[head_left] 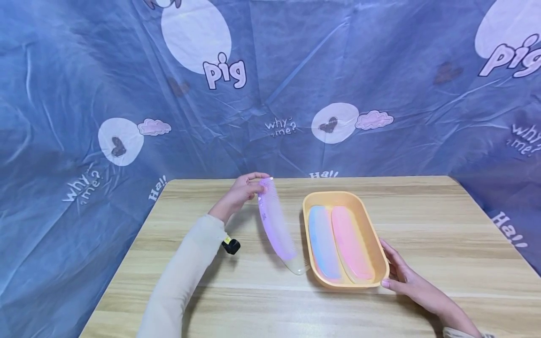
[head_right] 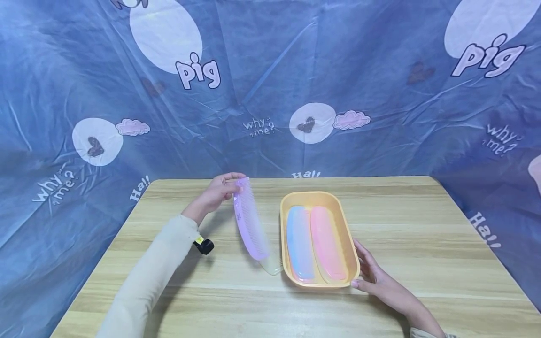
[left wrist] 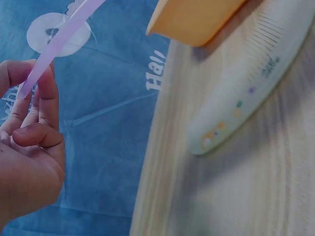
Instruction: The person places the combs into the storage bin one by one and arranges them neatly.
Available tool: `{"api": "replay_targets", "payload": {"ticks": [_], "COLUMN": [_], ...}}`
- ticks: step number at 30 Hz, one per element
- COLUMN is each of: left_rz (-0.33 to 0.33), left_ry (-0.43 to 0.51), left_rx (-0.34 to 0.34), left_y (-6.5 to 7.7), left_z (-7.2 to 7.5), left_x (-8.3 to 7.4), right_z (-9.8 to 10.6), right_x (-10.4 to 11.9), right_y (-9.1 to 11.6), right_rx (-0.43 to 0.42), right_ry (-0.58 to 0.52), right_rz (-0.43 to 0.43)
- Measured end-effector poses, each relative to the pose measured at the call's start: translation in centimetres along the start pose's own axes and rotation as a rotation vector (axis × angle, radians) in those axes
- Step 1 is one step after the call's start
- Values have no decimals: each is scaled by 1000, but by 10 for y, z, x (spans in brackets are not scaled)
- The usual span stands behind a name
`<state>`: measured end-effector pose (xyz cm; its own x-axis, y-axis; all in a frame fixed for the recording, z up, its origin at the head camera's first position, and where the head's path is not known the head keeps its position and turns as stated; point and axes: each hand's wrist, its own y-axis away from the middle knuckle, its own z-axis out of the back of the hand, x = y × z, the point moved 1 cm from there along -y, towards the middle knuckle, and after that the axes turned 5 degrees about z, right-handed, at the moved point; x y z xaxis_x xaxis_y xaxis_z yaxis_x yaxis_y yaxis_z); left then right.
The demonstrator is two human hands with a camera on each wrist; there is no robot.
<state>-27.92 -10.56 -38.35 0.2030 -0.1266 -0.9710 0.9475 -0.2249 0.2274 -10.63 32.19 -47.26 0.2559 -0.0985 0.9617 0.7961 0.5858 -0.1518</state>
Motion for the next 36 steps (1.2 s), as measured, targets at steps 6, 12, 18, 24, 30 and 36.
{"api": "replay_targets", "payload": {"ticks": [6, 12, 18, 24, 30, 36], "left_rz": [-14, -45, -70, -94, -89, -68], "left_ry": [-3, 13, 56, 89, 102, 120], "left_rx": [5, 42, 78, 103, 102, 74], "left_y": [-3, -6, -11, -16, -21, -26], "left_z": [-5, -12, -24, -39, -53, -66], "left_x": [-12, -22, -29, -34, -35, -33], "right_z": [-1, 0, 0, 0, 0, -1], "right_x": [0, -1, -2, -3, -4, -4], "right_y": [0, -1, -1, -3, -4, -4], "right_rx": [3, -1, 2, -11, -8, -9], "right_ry": [-18, -11, -15, -1, 6, 0], "right_rz": [5, 2, 1, -10, 22, 47]}}
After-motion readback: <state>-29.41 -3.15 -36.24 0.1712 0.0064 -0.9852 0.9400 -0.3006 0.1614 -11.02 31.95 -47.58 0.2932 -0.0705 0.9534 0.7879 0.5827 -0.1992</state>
